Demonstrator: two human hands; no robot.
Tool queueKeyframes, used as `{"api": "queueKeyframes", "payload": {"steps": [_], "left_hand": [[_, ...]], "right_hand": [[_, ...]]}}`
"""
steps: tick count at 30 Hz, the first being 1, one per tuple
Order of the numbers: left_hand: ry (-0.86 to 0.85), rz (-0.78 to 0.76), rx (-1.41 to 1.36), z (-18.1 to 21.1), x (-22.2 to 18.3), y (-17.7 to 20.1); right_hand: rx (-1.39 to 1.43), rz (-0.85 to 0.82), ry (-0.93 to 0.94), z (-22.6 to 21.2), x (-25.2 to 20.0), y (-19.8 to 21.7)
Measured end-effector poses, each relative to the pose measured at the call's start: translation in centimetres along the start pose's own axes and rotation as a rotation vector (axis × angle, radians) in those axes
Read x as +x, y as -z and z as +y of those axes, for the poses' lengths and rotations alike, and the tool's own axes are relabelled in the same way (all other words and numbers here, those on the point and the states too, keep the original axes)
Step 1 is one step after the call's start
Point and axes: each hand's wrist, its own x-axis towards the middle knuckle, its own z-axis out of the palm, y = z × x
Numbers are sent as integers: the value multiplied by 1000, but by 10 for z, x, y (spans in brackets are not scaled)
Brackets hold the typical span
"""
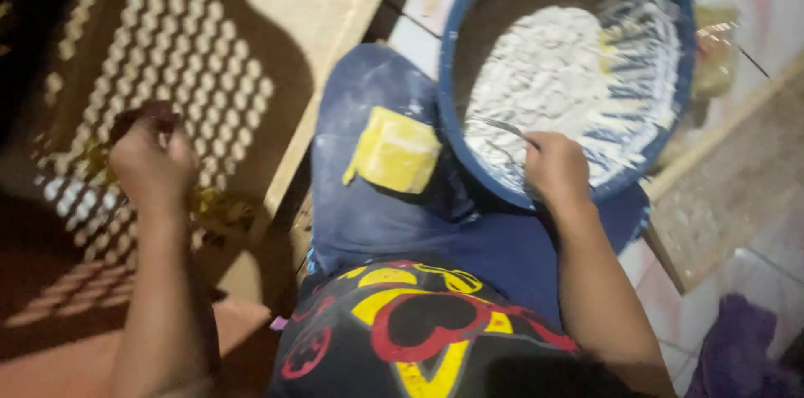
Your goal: Assembling dumplings by placing filling on wrappers and folding them into shape.
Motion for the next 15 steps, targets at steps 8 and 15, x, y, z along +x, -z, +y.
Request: {"api": "queueKeyframes", "payload": {"steps": [8, 15], "left_hand": [[-1221, 76, -329, 213, -103, 45], [-1254, -24, -175, 218, -107, 48]], "right_hand": [[-360, -70, 39, 22, 41, -38], [-171, -186, -16, -6, 58, -41]]}}
